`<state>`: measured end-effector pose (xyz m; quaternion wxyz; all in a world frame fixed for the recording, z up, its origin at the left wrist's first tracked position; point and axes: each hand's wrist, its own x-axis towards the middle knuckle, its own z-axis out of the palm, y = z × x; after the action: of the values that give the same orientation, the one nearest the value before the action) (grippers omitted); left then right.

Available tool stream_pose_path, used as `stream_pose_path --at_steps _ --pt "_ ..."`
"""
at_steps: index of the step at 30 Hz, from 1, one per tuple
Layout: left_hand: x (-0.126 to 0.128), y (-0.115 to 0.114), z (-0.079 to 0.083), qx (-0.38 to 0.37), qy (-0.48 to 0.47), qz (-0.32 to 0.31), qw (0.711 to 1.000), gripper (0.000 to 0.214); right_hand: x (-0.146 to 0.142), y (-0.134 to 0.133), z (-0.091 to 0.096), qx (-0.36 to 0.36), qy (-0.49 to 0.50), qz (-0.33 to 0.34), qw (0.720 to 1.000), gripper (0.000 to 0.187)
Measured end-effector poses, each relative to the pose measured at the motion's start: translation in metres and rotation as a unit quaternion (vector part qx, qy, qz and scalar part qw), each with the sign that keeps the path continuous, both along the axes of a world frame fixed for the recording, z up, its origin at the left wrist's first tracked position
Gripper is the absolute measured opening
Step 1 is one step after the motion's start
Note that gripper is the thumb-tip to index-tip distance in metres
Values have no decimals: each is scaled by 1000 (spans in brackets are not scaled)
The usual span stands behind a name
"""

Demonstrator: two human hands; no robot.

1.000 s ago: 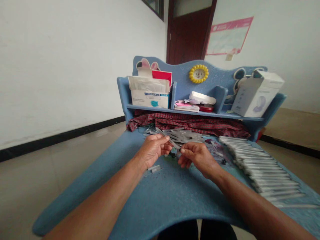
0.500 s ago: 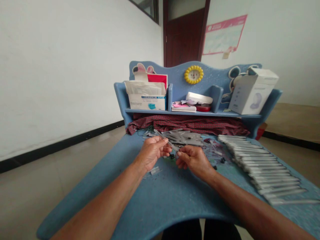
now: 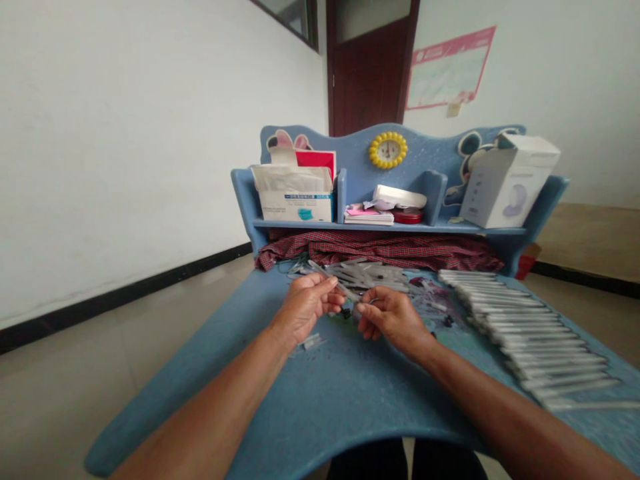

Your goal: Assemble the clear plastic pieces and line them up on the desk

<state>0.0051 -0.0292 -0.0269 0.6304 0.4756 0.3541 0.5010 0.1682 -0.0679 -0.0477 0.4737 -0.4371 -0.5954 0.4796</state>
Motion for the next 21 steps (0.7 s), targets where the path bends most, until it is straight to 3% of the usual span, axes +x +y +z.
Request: stream_pose_path --at_steps 6,21 --pt "1 0 1 1 8 3 1000 18 0 0 -2 -50 0 35 998 36" --pt "4 -3 5 8 28 -3 1000 13 0 0 -3 -46 20 39 998 34"
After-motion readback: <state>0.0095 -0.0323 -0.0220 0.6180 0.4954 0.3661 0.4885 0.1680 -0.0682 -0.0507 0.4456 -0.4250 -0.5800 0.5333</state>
